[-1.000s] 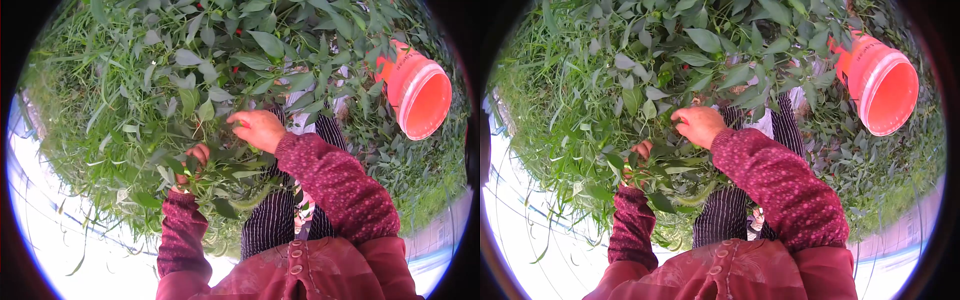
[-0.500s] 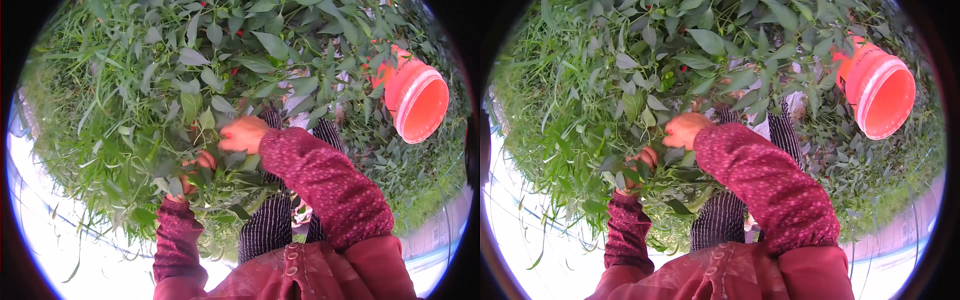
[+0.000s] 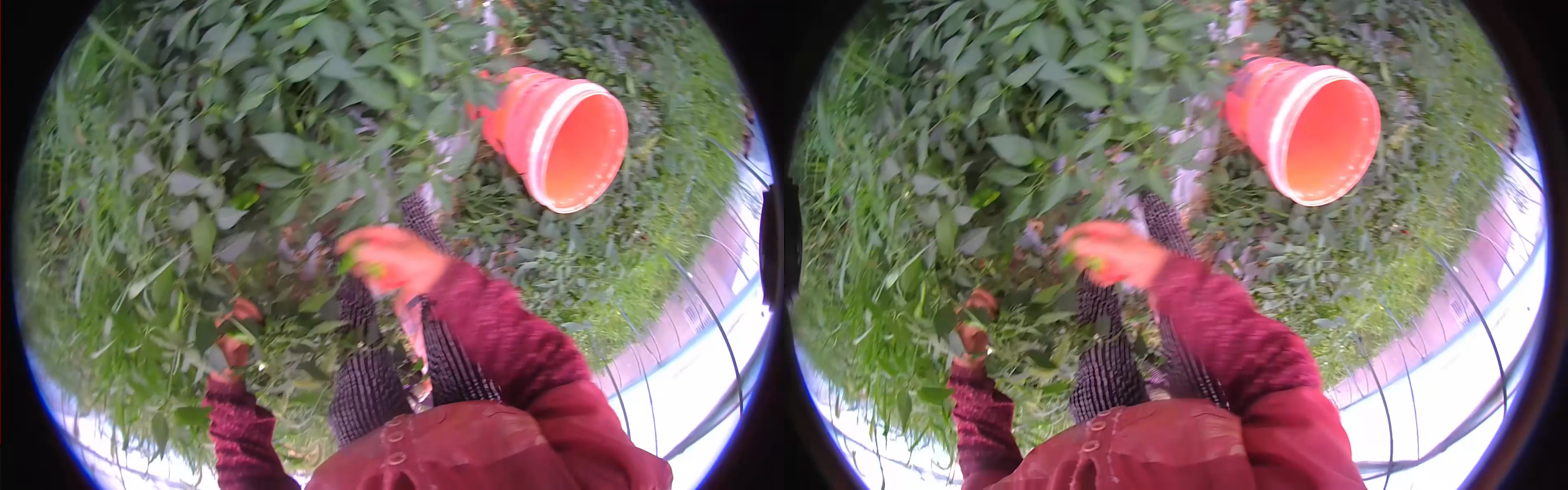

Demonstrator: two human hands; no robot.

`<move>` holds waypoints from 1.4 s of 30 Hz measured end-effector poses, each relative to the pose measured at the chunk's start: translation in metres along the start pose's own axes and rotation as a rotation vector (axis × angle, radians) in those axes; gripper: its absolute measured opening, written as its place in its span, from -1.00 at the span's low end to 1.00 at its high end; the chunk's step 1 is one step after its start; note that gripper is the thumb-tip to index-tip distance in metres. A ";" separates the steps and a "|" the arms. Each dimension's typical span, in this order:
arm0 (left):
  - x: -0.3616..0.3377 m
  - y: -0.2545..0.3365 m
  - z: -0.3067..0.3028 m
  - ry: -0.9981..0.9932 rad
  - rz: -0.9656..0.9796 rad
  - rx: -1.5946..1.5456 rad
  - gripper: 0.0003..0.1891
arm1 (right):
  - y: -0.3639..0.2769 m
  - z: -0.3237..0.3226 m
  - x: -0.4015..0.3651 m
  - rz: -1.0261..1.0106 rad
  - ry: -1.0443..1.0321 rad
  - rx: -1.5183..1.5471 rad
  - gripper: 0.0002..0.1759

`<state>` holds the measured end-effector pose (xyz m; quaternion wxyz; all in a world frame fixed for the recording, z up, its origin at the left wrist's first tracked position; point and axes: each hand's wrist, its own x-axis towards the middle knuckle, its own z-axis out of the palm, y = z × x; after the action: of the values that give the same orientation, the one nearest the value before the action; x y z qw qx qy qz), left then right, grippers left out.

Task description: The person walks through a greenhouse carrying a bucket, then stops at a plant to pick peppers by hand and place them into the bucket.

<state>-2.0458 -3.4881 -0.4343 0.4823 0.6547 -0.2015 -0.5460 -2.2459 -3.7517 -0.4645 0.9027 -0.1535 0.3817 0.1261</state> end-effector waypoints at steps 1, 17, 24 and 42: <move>-0.001 0.004 0.001 0.010 -0.024 0.030 -0.77 | -0.008 -0.019 -0.015 -0.014 -0.015 0.141 -0.62; -0.013 0.003 -0.003 0.235 -0.254 -0.246 -0.64 | -0.108 -0.215 -0.169 -0.645 1.161 0.204 -0.58; -0.030 -0.024 -0.019 0.147 -0.164 -0.401 -0.47 | -0.025 -0.094 -0.043 0.138 0.445 -0.398 -0.69; -0.049 -0.046 -0.020 0.206 0.061 -0.696 -0.68 | 0.090 -0.118 0.210 0.295 -0.204 -0.634 -0.60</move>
<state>-2.0552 -3.4207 -0.4490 0.7101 0.4965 0.0266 -0.4985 -2.2117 -3.6893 -0.7117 0.8158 -0.3558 0.2496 0.3816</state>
